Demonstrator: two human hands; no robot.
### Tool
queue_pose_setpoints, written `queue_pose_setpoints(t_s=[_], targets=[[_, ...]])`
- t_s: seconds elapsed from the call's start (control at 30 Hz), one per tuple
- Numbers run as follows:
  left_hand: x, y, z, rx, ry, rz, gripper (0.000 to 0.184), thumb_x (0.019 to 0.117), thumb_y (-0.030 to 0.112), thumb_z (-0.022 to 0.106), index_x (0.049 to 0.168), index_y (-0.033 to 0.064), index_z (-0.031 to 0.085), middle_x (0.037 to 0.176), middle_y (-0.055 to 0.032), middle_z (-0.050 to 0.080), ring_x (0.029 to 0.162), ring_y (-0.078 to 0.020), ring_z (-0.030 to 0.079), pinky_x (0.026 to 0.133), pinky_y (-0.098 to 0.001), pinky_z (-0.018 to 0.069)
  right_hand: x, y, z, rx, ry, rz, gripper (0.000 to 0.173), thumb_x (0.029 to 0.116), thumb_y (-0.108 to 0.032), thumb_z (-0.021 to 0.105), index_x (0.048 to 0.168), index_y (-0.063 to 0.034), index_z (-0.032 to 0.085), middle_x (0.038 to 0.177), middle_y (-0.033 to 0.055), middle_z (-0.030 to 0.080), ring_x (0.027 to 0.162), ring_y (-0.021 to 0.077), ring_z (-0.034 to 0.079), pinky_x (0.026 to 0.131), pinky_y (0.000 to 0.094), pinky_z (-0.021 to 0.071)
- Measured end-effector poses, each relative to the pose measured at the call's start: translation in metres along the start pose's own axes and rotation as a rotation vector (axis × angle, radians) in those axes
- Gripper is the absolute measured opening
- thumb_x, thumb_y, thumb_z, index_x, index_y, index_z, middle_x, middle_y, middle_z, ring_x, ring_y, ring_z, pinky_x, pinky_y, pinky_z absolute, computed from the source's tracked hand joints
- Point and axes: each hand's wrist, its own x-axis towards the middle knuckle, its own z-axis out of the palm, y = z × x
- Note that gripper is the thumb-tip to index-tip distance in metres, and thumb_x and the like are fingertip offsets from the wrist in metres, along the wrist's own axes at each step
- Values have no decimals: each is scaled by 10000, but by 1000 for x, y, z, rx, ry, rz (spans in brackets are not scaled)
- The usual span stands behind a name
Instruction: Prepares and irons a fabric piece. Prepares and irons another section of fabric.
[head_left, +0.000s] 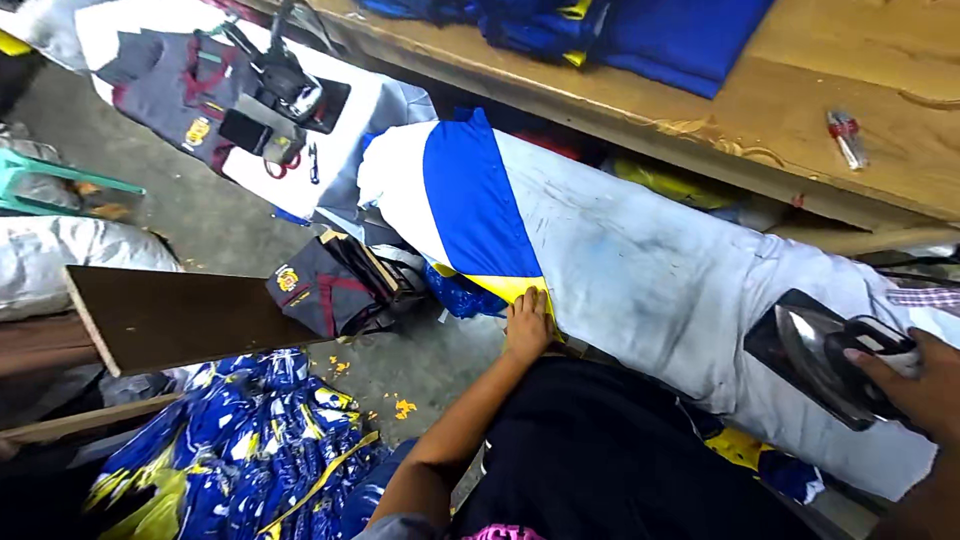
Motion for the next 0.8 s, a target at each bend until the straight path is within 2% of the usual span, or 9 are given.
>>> queue_pose_setpoints(t_s=[0.07,0.13,0.27,0.33,0.43,0.53,0.6,0.8], targets=[[-4,1,5,-37,37,13,449,1026,193,537,1448,45,576,1514,-244,497,1384,-438,478,1114,-582,376,13,14,-5,23,-53,-15,728,960,-374,730,1498,38,465,1427,417,479,1364,620,397,1067,821,224],[-9,-1,11,-82,93,45,443,1009,177,561,1428,38,594,1461,-256,539,1351,-446,506,1092,-587,398,30,22,-13,59,-168,-5,648,972,-352,724,1460,18,513,1362,404,537,1299,581,486,1048,769,319],[-19,-4,26,-173,236,119,472,956,130,628,1386,-60,589,1330,-318,602,1242,-491,578,1013,-599,468,44,27,-18,146,-293,13,477,971,-227,728,1310,83,603,1222,419,590,1163,536,565,998,714,382],[-22,-4,23,-190,144,103,459,975,125,606,1396,-58,582,1379,-310,577,1289,-481,549,1059,-584,444,42,24,-18,163,-272,12,435,959,-206,740,1244,102,624,1170,407,604,1096,502,580,961,693,401],[-26,-6,17,-208,63,107,447,994,128,576,1414,-24,580,1426,-284,555,1333,-458,520,1092,-574,414,38,11,-15,128,-193,0,500,982,-306,711,1239,111,612,1158,429,594,1099,548,572,938,736,385],[-30,-12,13,-260,147,124,449,974,114,599,1395,-44,590,1416,-298,559,1324,-477,524,1087,-588,418,31,-24,-14,93,-145,-33,607,1029,-416,616,1342,101,557,1209,454,575,1175,612,543,960,783,359],[-32,-16,9,-259,160,109,450,973,114,605,1393,-49,591,1432,-307,543,1340,-489,506,1090,-598,411,18,-56,-13,114,-143,-82,607,1055,-420,561,1376,94,530,1211,456,572,1173,617,542,954,778,361],[-29,-21,6,-137,-3,85,471,1004,147,582,1454,10,552,1523,-262,480,1411,-463,444,1132,-610,352,-20,-164,3,141,-166,-235,560,1068,-403,539,1360,74,551,1091,420,625,1055,604,602,882,760,414]])
